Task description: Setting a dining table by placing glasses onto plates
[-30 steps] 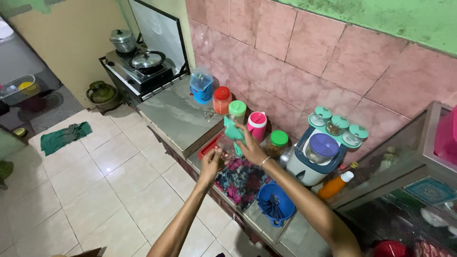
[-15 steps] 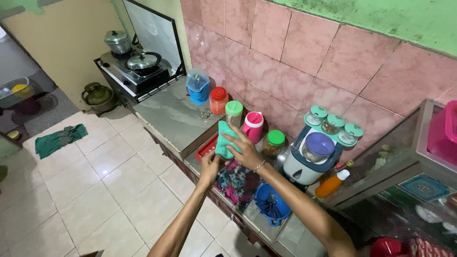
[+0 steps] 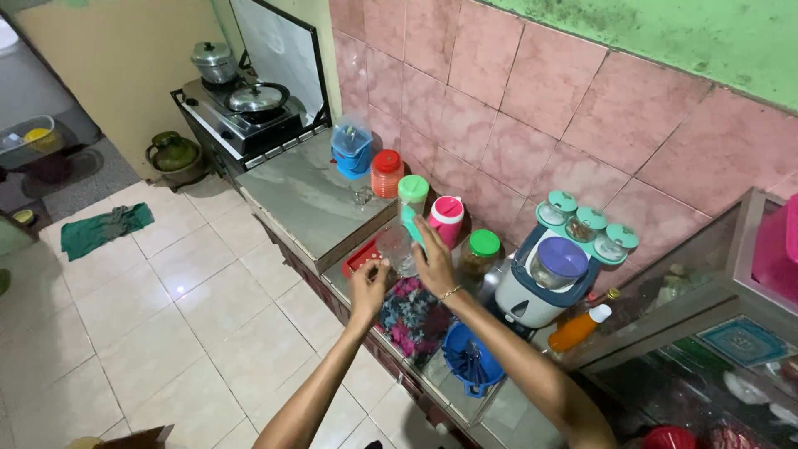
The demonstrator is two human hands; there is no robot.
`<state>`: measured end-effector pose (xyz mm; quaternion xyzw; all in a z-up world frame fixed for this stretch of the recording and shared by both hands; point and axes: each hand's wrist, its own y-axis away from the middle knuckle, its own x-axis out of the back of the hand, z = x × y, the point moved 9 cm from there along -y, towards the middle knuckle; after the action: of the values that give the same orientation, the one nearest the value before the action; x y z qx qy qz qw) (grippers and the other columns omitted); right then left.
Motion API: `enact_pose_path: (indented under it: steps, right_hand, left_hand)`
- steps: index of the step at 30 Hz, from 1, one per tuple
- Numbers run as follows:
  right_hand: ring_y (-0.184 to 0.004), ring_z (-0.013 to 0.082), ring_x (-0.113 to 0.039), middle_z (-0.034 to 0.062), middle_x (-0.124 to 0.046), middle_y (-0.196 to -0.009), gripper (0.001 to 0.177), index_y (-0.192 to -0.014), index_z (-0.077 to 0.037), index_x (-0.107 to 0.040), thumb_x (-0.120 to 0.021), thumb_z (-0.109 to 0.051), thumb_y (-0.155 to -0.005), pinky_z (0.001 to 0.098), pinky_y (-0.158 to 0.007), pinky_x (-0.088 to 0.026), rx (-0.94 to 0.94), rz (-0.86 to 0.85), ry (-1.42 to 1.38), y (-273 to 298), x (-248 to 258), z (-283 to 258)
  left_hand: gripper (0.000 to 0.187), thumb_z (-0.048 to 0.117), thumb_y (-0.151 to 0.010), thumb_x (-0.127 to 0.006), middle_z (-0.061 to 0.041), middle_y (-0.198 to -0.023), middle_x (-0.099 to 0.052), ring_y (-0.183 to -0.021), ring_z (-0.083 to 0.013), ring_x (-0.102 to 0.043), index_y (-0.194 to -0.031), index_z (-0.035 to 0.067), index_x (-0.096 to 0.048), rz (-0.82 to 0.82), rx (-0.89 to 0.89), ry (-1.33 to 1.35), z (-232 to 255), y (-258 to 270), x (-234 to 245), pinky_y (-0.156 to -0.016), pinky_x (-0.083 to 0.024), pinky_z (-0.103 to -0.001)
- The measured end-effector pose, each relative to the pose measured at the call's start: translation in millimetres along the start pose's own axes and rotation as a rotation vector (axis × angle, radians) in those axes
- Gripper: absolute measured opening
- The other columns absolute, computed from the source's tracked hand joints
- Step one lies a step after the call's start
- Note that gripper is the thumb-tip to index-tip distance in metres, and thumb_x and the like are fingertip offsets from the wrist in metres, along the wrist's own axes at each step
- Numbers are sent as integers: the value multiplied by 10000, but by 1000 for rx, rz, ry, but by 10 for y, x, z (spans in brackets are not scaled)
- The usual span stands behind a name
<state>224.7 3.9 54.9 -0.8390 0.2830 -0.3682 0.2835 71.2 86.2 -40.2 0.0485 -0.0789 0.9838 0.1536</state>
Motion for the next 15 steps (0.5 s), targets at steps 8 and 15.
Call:
enact_pose_path:
  steps: [8,15]
  right_hand:
    - [-1313,382,-561,186,-603,-1403,408,-1358,-65,-625,-647,-188,-970,486,-1121,-450,589,-90,238,281,-93,-839]
    - [-1379,428,-468,205,-463,-1549,504,-1468,-102,-565,-641,-107,-969,540,-1134,-403,420,28,196,63,-13,-732]
  left_hand:
    - [175,153,-980,-637,-93,-834,-722,-864,-181,-632,-856,86,-741,1,28,144,-195,-82,68,-770,-563,-379]
    - [173,221,-971,-702,-99,-826,-755,-831,-148,-679,-863,90,-734,-42,-43,58,409,-72,95,-705,-593,-379]
